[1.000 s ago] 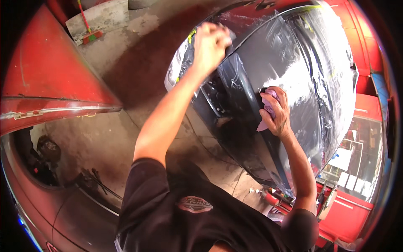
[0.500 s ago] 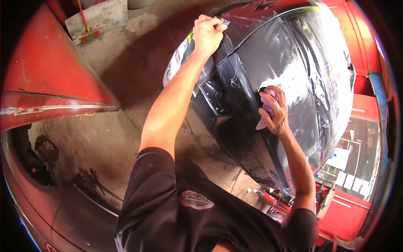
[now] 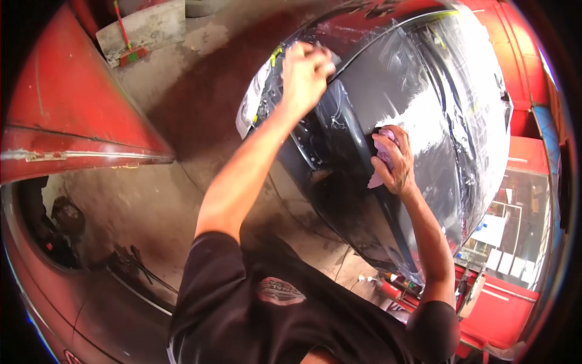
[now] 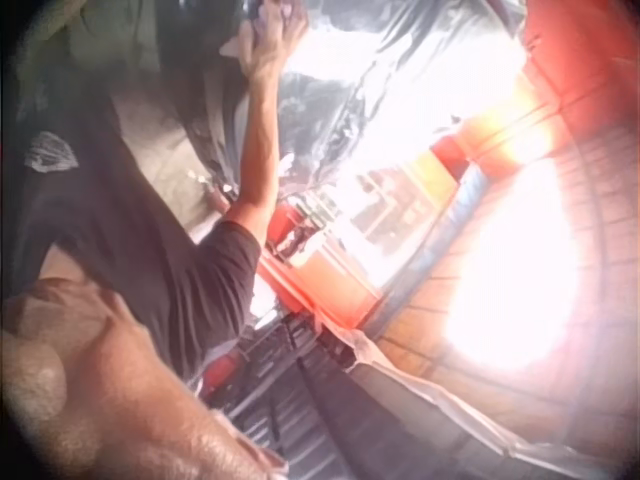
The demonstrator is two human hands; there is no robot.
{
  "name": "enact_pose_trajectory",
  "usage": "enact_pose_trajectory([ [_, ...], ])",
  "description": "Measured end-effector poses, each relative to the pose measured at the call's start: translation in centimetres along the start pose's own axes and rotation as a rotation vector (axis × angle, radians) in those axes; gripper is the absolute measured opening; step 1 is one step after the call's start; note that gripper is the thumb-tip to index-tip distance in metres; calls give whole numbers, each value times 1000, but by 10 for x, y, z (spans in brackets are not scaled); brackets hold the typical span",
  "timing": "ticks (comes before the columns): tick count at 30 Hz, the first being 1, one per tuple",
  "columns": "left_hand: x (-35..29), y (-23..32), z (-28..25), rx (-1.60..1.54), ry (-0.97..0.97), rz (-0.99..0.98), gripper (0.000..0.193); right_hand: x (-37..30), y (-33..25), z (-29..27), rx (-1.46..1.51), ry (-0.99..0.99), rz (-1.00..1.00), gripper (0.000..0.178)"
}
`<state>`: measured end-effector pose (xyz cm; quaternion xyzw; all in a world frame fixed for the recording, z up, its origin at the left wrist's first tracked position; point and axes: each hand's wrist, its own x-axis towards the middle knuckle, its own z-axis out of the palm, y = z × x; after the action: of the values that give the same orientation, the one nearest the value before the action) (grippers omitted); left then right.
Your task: The person sands the surface of a dark-colored vehicle trunk using a sanding block and a cloth, moving the block across the panel and wiping it down between passes.
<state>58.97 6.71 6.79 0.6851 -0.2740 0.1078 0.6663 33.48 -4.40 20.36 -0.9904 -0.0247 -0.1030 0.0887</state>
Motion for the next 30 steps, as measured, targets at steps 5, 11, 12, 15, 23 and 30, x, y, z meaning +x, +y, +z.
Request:
enact_pose_trajectory([
  [5,9,7,-6,-19,-15,-10,25,1,-9,-5,-18,-13,6,49],
  [11,1,-14,0,-98,-51,-45,27,2,-4,-1,-12,-1,-1,48],
  [12,-21,9,-4,-80,-36,-39,28,1,-3,-2,-17,4,11,48],
  [15,-15,4,-8,-114,-21,-10,26,5,-10,-4,-17,-1,15,48],
  [23,-21,14,-4,-14,-39,-32,29,4,-5,-2,-30,10,14,48],
  [30,63,-35,-6,-53,42,-185,22,9,-12,2,7,-4,-10,47],
])
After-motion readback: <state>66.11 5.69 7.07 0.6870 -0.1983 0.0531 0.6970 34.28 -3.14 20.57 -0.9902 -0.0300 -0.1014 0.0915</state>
